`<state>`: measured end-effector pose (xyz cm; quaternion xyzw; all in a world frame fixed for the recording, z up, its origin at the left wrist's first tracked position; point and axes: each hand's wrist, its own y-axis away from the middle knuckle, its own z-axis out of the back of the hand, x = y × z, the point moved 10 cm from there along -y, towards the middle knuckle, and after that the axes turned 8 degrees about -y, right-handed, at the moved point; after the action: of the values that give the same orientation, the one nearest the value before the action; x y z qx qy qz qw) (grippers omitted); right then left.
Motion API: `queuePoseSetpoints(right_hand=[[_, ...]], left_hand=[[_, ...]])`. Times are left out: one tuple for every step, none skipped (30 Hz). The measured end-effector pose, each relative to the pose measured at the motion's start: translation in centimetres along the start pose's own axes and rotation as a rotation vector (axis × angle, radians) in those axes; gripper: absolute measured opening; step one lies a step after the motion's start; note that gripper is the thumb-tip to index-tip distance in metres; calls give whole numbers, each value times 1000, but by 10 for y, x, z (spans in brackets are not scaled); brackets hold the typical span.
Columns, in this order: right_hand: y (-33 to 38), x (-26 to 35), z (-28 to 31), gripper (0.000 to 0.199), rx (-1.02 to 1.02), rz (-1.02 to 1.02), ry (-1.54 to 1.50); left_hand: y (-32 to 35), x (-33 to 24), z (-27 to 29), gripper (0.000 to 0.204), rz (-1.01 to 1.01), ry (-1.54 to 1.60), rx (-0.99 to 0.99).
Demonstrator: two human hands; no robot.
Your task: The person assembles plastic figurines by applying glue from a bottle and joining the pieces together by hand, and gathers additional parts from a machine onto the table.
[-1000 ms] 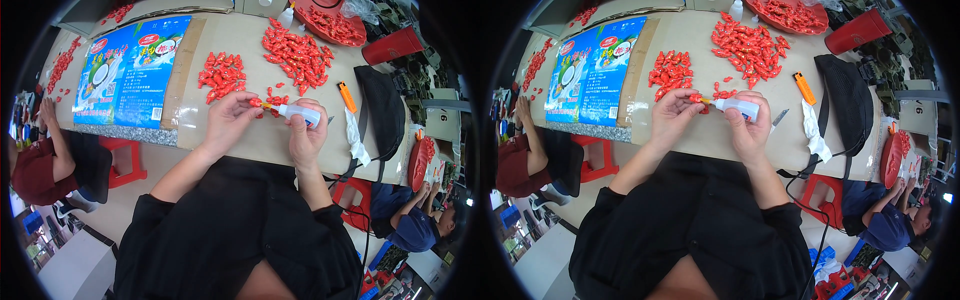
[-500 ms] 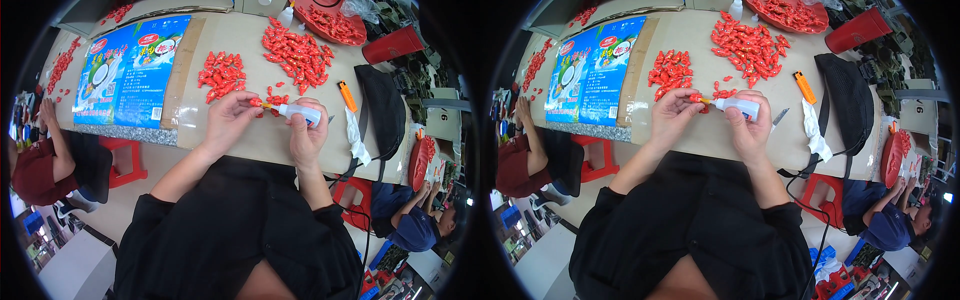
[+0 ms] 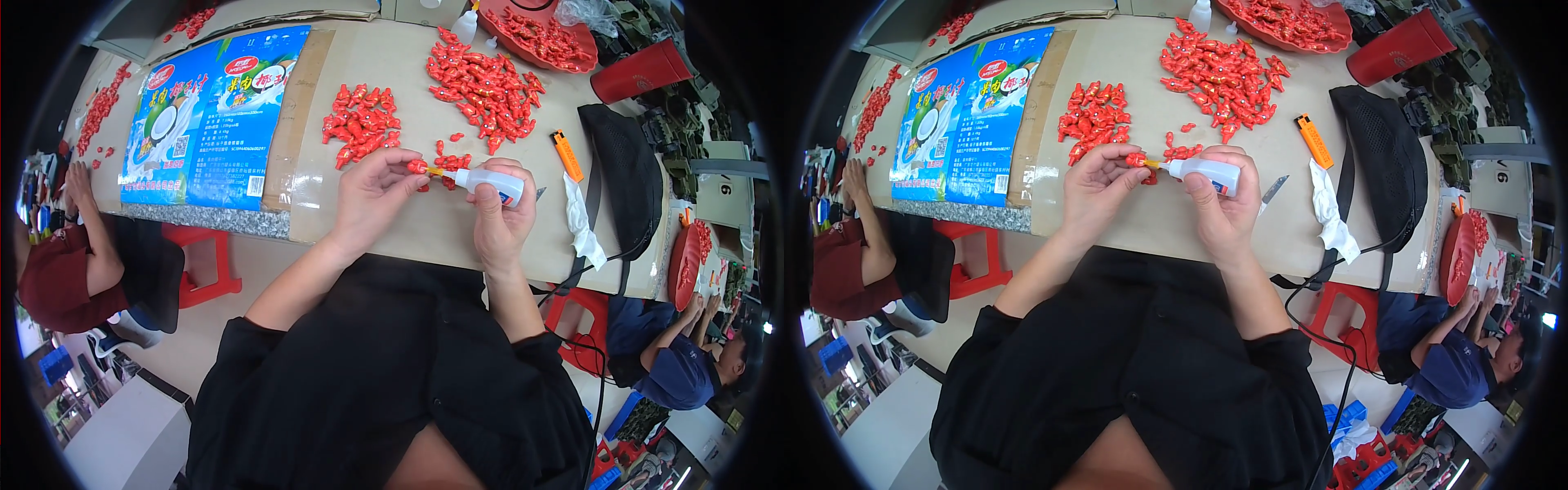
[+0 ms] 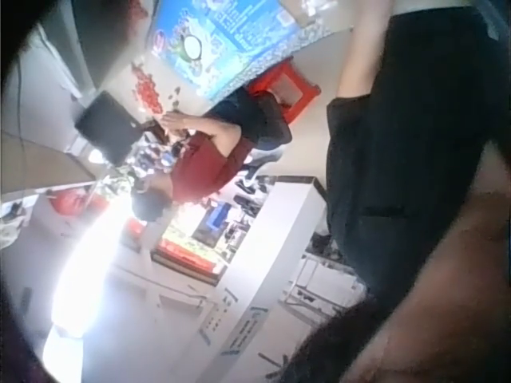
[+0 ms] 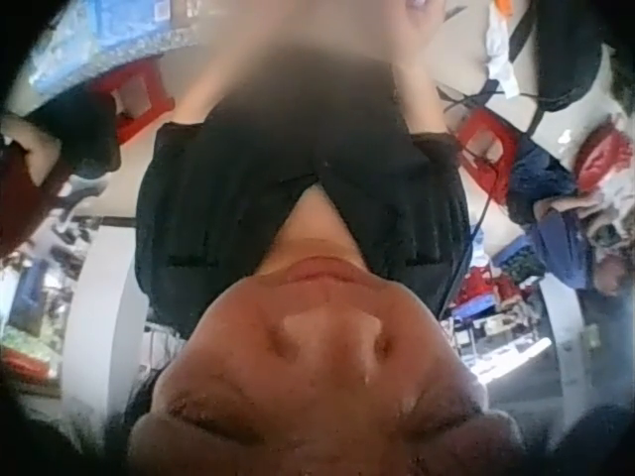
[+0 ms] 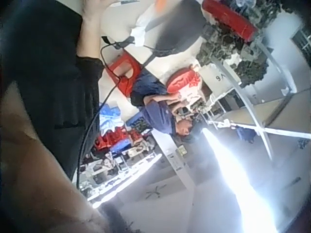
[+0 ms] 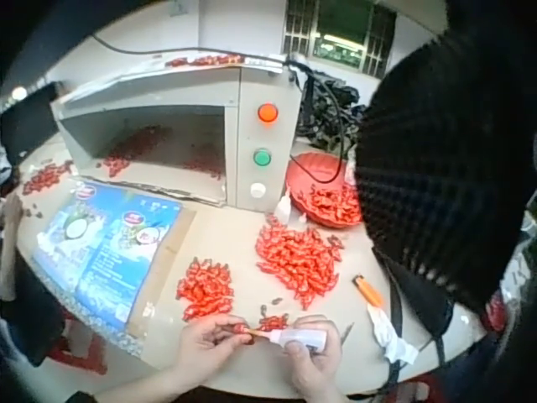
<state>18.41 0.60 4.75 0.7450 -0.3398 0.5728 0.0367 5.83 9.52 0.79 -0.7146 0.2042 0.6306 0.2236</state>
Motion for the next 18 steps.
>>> queuePoseSetpoints(right_hand=[[0,0,0,23,0,0,0],[0,-1,-1,23,1,-7,-3],[0,-1,-1,23,1,-13,-6],[0,-1,0,23,-1,-13,-6],[0,-1,1,23,4,-7,2],[0,-1,0,23,9,-2,8],[0,-1,0,23,9,-3,8],[0,0,0,23,6,-2,8],[0,0,1,23,3,-2,9],[0,-1,1,23,3,-3,9],[0,-1,1,23,7,0,10],[0,-1,0,22,12,4,11],[0,-1,0,22,12,5,11],[0,0,1,22,11,14,23],[0,1,1,22,10,22,35],[0,2,1,22,10,21,34],[-1,3,0,22,3,20,26],[-1,3,1,22,-3,18,18]], left_hand=[[0,0,0,21,2,-7,2],[0,0,0,21,2,-7,1],[0,0,0,21,0,-3,0],[0,0,0,21,-3,2,-1],[0,0,0,21,-3,2,0],[0,1,0,22,-1,3,1],[0,1,0,22,1,4,1],[0,1,0,22,2,3,1],[0,1,0,22,1,-8,-1],[0,1,0,22,1,-18,-3],[0,1,0,22,2,-19,-3],[0,0,0,22,-1,-13,-7],[0,0,1,22,-4,-7,-11],[0,-1,1,22,-5,-7,-10],[0,-1,0,22,-6,-7,-7],[0,-1,0,22,-6,-8,-4],[0,-1,0,22,-6,-8,-4],[0,-1,0,22,-5,-20,-3]])
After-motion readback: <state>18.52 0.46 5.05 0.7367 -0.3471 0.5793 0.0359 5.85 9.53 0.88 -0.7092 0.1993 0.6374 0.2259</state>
